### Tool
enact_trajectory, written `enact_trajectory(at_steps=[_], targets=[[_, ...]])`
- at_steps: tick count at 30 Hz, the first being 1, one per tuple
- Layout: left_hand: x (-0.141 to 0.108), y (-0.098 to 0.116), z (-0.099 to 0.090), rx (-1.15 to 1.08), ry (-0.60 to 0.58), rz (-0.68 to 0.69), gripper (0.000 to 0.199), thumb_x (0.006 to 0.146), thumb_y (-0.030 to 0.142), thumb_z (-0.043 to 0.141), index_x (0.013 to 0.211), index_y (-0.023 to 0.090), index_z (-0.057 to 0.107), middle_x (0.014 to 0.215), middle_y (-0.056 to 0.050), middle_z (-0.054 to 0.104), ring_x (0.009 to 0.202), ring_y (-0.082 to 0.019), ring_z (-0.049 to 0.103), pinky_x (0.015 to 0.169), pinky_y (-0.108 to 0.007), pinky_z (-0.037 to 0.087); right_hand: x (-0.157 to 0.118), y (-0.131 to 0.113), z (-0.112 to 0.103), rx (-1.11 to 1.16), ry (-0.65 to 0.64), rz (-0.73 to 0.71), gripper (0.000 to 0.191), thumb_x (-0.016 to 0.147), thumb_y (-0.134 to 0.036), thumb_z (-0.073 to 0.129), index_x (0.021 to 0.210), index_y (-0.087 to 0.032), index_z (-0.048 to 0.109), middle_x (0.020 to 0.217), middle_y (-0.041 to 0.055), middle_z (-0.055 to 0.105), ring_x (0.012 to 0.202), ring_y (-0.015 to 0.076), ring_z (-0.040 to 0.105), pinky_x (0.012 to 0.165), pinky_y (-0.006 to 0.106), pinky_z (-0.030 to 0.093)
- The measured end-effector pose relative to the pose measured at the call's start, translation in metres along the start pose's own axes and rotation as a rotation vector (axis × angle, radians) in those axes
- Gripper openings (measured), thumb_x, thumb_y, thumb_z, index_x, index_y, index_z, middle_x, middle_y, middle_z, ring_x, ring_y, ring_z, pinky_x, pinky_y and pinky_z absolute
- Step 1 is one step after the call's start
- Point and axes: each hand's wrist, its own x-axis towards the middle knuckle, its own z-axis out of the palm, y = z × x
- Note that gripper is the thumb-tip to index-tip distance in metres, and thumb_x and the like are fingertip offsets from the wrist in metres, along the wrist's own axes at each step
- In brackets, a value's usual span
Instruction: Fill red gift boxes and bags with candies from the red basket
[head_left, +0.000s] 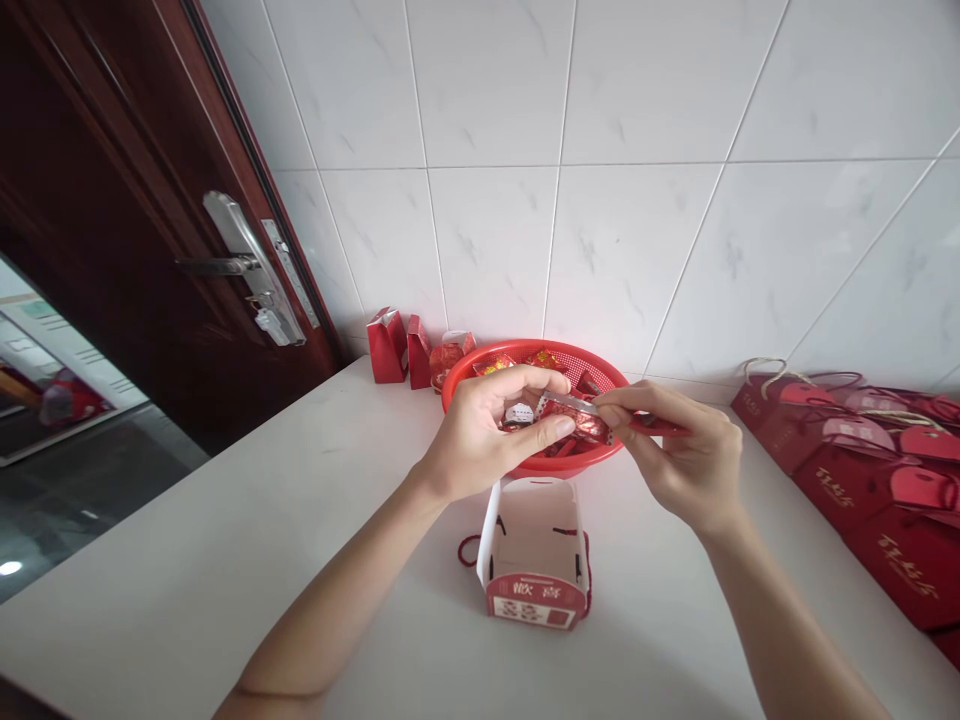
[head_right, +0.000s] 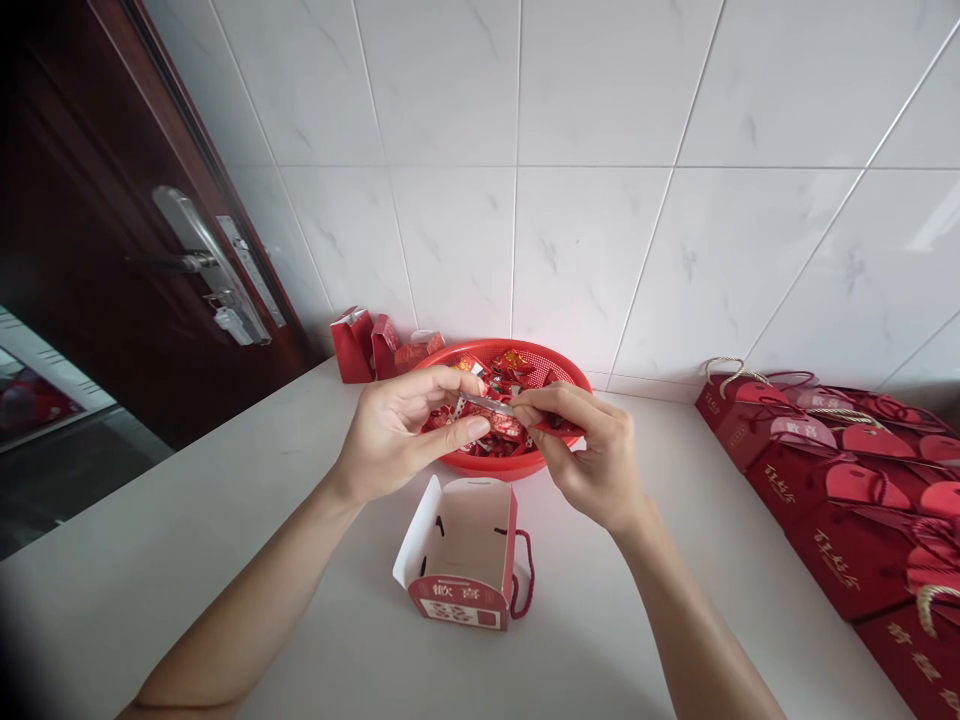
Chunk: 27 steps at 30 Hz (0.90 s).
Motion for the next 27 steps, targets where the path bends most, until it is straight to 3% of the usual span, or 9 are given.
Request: enact_trajectory(at_steps=[6, 27], targets=[[-0.0005, -0.0016, -0.0002, 0.048, 0.020, 0.030, 0.025, 0.082, 0.025, 0.080, 0.105, 0.018, 0.075, 0.108, -0.007, 0.077, 0.099, -0.021, 0.073, 0.087, -0.030, 0.061, -0.0006, 0.0026, -0.0005, -0.001, -0.005, 0.000, 0.022, 0.086, -0.005, 0.061, 0.090, -0.024, 0.072, 0.078, -0.0012, 0.073, 0.068, 0.0152, 0.068, 0.058, 0.026, 0.058], [-0.0005, -0.0042, -0.0011, 0.169, 0.043, 0.146, 0.024, 0.084, 0.025, 0.080, 0.107, 0.019, 0.077, 0.104, -0.007, 0.078, 0.094, -0.021, 0.074, 0.083, -0.033, 0.062, 0.0004, 0.0068, -0.0012, -0.006, 0.004, -0.038, 0.024, 0.086, -0.005, 0.063, 0.091, -0.025, 0.073, 0.078, -0.0023, 0.073, 0.067, 0.0141, 0.068, 0.059, 0.024, 0.058]])
